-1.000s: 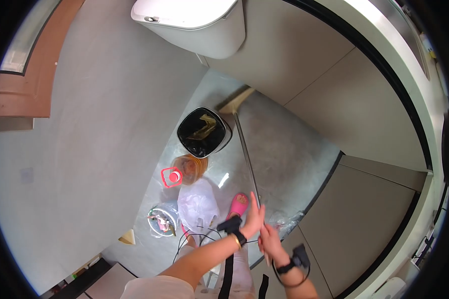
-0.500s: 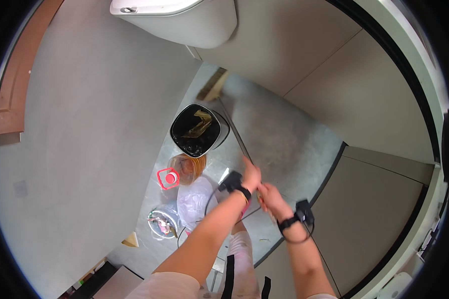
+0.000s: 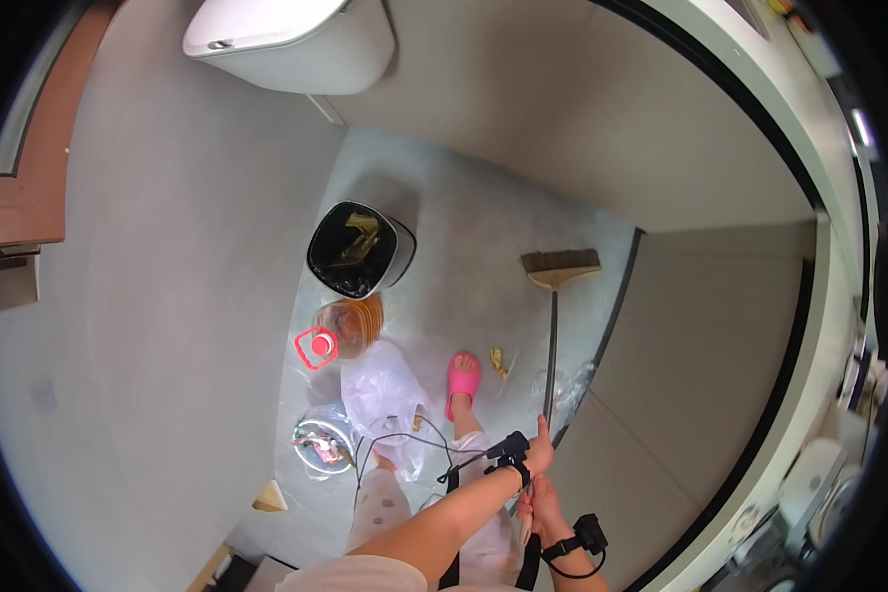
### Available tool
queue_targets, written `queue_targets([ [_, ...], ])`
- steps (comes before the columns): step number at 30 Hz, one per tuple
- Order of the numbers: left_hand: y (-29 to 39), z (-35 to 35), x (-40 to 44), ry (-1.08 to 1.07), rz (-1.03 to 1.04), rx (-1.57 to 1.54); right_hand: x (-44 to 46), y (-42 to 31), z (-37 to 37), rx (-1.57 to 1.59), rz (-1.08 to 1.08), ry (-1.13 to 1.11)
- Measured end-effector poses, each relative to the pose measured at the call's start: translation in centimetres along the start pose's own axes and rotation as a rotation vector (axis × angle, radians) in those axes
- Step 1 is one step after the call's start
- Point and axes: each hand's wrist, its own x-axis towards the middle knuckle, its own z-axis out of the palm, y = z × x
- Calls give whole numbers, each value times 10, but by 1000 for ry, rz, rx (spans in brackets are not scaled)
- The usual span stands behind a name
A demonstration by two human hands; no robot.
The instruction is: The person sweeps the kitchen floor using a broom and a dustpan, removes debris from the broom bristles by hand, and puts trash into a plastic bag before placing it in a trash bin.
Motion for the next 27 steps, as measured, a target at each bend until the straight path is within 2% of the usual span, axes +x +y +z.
queue_targets([
  [2, -28, 20, -31, -86, -20, 28, -22, 39, -5, 112, 101, 5],
  [6, -101, 55, -80, -138, -23, 160, -36, 136, -19, 252, 162, -66],
  [7, -130, 66, -92, -121, 50, 242, -42, 158, -17, 306, 201, -76],
  [8, -156, 74, -102, -137, 37, 141, -51, 181, -15, 360, 239, -85],
  [12, -222, 77, -182, -149, 94, 278, -87, 275, -5, 415, 260, -60],
  [13, -228, 76, -206, -160, 86, 292, -98, 295, -3, 428, 225, -73],
  [14, -214, 67, -230, -225, -45, 274, -113, 301, 2, 442, 219, -80],
  [17, -218, 57, -273, -189, 28, 257, -164, 308, 21, 383, 120, -26],
  [18, -212, 51, -277, -159, 81, 225, -160, 309, 24, 395, 131, -30],
  [21, -203, 30, -243, 6, 181, 151, -124, 292, 28, 69, -118, -56],
  [22, -246, 31, -192, 332, 537, 381, -101, 273, 32, -51, -213, -63],
  [23, -232, 10, -174, 306, 399, 298, -67, 258, 34, -189, -192, -98],
  [24, -216, -12, -157, 289, 261, 216, -35, 242, 39, -238, -283, -134],
  [25, -215, -25, -135, 307, 200, 139, -7, 235, 42, -289, -377, -173],
  [26, -223, -25, -122, 304, 189, 147, 18, 242, 37, -280, -367, -177],
  [27, -232, -23, -111, 319, 50, 148, 41, 250, 31, -394, -484, -183],
])
